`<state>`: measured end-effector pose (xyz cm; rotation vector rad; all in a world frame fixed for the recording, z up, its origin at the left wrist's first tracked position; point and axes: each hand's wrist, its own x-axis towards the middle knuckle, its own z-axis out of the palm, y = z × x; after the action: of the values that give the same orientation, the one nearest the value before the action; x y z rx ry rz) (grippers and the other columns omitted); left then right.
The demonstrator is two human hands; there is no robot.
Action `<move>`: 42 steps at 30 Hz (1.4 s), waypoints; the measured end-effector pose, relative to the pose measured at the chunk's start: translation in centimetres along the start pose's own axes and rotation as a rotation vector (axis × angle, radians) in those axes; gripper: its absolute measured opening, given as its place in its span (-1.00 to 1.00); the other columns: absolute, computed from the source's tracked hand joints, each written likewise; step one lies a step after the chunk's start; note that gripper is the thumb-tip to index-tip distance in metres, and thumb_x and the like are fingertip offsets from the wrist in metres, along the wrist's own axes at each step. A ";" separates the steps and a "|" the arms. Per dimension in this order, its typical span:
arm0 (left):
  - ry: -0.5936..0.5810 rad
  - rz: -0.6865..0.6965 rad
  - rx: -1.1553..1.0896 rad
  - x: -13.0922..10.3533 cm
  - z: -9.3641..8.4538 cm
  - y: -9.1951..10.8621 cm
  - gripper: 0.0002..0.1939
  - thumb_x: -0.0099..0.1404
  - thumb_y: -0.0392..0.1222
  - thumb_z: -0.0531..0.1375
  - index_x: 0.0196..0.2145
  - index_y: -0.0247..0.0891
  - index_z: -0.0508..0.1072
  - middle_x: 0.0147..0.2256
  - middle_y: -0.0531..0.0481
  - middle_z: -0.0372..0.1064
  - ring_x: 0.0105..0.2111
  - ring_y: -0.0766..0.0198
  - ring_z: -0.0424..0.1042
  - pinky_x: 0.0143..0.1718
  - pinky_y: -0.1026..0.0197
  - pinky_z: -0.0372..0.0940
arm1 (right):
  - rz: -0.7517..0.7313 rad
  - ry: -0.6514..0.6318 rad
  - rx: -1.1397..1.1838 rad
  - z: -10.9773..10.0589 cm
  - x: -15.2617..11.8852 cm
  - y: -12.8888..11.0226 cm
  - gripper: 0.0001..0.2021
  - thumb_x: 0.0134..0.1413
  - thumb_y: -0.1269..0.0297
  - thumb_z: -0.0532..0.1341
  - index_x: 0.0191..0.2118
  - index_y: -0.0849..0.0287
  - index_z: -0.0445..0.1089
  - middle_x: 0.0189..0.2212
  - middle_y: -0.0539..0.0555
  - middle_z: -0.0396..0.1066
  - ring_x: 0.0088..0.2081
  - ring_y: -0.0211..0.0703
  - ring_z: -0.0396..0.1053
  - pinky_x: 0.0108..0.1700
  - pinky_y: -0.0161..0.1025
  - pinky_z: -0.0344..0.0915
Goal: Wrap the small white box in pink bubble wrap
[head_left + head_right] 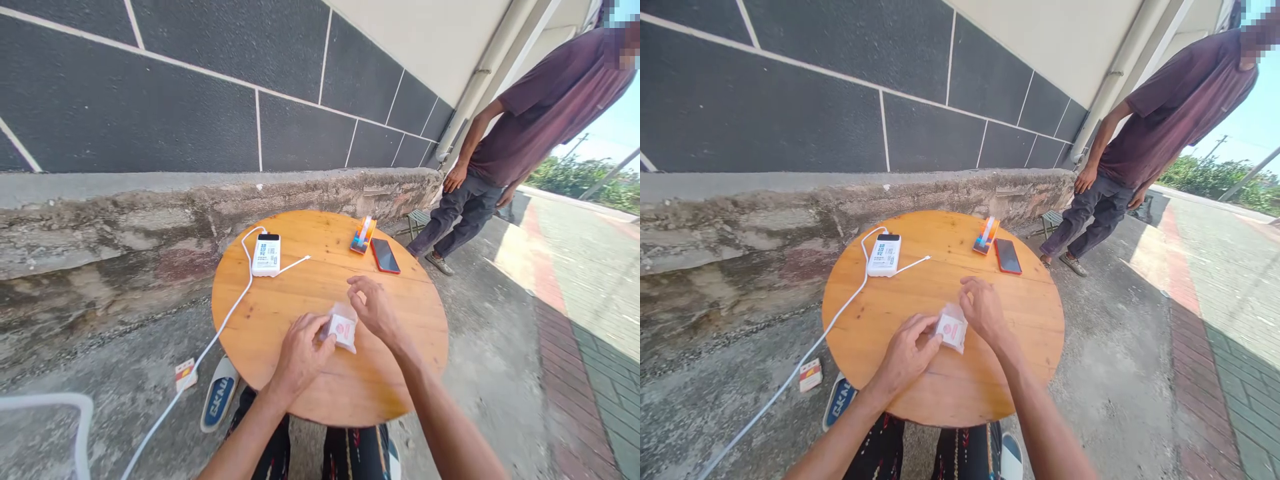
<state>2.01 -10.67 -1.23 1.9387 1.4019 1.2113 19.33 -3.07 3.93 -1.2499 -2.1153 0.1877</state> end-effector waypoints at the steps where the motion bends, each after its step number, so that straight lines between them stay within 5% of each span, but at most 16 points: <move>1: 0.006 0.003 -0.003 0.0 0.0 0.0 -0.76 0.20 -0.25 0.14 -0.14 -0.18 0.39 -0.20 -0.04 0.39 -0.16 0.17 0.35 -0.11 0.13 0.26 | 0.016 0.007 0.030 -0.1 0.3 0.0 -0.88 0.07 0.43 0.09 -0.44 0.15 0.32 -0.12 0.15 0.45 -0.10 -0.04 0.39 -0.08 -0.08 0.20; 7: 0.087 -0.001 -0.022 -0.3 0.1 0.1 -0.60 0.03 -0.41 0.12 -0.13 -0.19 0.28 -0.17 -0.03 0.34 -0.17 0.18 0.35 -0.11 0.13 0.26 | 0.066 0.080 0.146 -2.0 1.1 -1.3 -0.89 0.08 0.34 0.10 -0.41 0.13 0.34 -0.11 0.14 0.44 -0.08 -0.04 0.39 -0.24 -0.20 0.26; 20: 0.082 -0.023 -0.031 -0.6 0.0 -0.2 -0.41 -0.10 -0.48 0.03 -0.05 -0.22 0.25 -0.21 -0.05 0.32 -0.23 0.18 0.35 -0.11 0.10 0.27 | 0.065 0.038 -0.097 -5.5 4.7 -1.7 -0.83 0.06 0.37 0.07 -0.48 0.16 0.35 -0.14 0.10 0.46 -0.09 -0.11 0.39 -0.10 -0.22 0.22; 28: 0.107 -0.064 -0.152 -0.5 -0.7 -0.1 -0.64 0.16 -0.38 -0.02 -0.10 -0.23 0.36 -0.22 -0.05 0.35 -0.20 0.19 0.35 -0.14 0.12 0.28 | 0.115 -0.079 -0.314 -5.4 7.7 -0.8 -0.84 0.05 0.41 0.11 -0.46 0.19 0.42 -0.31 0.10 0.50 -0.27 -0.12 0.40 -0.24 -0.29 0.15; 33: 0.112 -0.100 -0.155 -0.4 -0.8 0.1 -0.73 0.28 -0.22 0.00 -0.11 -0.25 0.37 -0.21 -0.09 0.38 -0.22 0.17 0.38 -0.15 0.09 0.30 | 0.215 -0.041 -0.405 -6.0 9.2 0.2 -0.74 0.13 0.37 0.03 -0.44 0.22 0.43 -0.40 0.15 0.47 -0.36 -0.13 0.37 -0.35 -0.30 0.08; 38: 0.114 -0.111 -0.156 -0.4 -0.7 -0.2 -0.74 0.27 -0.21 0.02 -0.12 -0.26 0.38 -0.22 -0.10 0.39 -0.23 0.18 0.39 -0.27 0.17 0.33 | 0.253 -0.060 -0.428 -6.7 7.6 -0.4 -0.77 0.12 0.32 0.03 -0.38 0.18 0.43 -0.46 0.07 0.44 -0.44 -0.19 0.33 -0.45 -0.32 0.02; 42: 0.101 -0.139 -0.101 0.6 -1.4 -0.1 -0.75 0.21 -0.29 0.03 -0.17 -0.27 0.41 -0.21 -0.10 0.42 -0.26 0.21 0.41 -0.22 0.16 0.32 | 0.260 -0.174 -0.433 -5.2 5.9 -1.3 -0.79 0.07 0.21 0.13 -0.47 0.15 0.43 -0.54 0.05 0.43 -0.47 -0.17 0.35 -0.47 -0.32 0.05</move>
<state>0.80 -10.25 -0.37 1.7042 1.4701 1.3028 19.64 0.03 11.29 -1.8216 -2.2068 -0.0579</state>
